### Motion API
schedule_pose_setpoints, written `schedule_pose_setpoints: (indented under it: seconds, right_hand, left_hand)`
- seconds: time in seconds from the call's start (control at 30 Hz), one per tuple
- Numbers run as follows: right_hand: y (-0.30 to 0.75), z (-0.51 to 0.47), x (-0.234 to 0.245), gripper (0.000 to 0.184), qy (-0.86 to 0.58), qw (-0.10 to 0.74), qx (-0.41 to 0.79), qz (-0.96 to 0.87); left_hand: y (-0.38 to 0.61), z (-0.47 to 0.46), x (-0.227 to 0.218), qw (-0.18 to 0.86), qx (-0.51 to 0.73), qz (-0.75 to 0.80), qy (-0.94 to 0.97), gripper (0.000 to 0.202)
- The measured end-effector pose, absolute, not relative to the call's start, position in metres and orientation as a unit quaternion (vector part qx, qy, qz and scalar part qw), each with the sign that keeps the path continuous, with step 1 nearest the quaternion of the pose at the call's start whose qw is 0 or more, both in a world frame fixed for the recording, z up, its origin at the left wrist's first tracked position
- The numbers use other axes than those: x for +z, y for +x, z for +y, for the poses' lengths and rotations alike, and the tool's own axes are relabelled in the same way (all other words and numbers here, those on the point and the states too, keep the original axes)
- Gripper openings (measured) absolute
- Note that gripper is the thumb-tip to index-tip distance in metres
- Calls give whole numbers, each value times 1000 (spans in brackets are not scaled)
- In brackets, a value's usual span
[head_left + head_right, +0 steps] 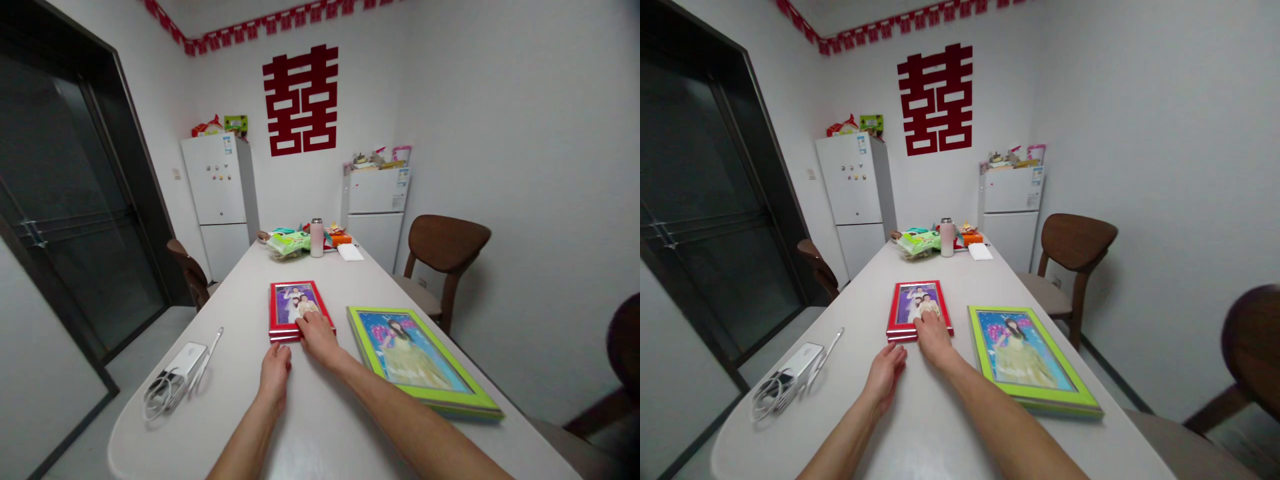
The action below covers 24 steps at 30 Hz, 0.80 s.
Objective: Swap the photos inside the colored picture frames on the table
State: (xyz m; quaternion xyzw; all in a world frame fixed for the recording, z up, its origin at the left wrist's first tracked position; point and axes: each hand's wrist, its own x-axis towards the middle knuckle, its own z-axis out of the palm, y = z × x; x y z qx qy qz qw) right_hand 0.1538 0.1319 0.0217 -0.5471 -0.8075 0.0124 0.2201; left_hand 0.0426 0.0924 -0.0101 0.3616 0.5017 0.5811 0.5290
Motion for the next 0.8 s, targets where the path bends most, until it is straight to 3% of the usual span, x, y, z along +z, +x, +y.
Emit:
schedule_pose_setpoints:
  seconds: [0.1,0.23,0.43,0.6,0.7,0.8]
  right_hand:
    - [150,114,22,17,-517,207,12,-831]
    - [151,77,22,20,-490,222,42,-842]
    - [162,49,42,49,-492,487,289,-661]
    - [176,21,71,63,-451,574,514,-450]
    - [186,6,70,73,-416,562,589,-406]
    - [195,5,52,79,-428,518,590,-447]
  left_hand:
    - [38,88,-9,549,600,475,335,15]
    - [36,73,2,531,652,440,317,18]
    - [33,24,42,465,666,422,403,29]
    - [31,-22,63,276,511,411,702,43]
    - [35,-37,58,189,391,344,832,51]
    - [44,-41,48,192,249,361,878,52]
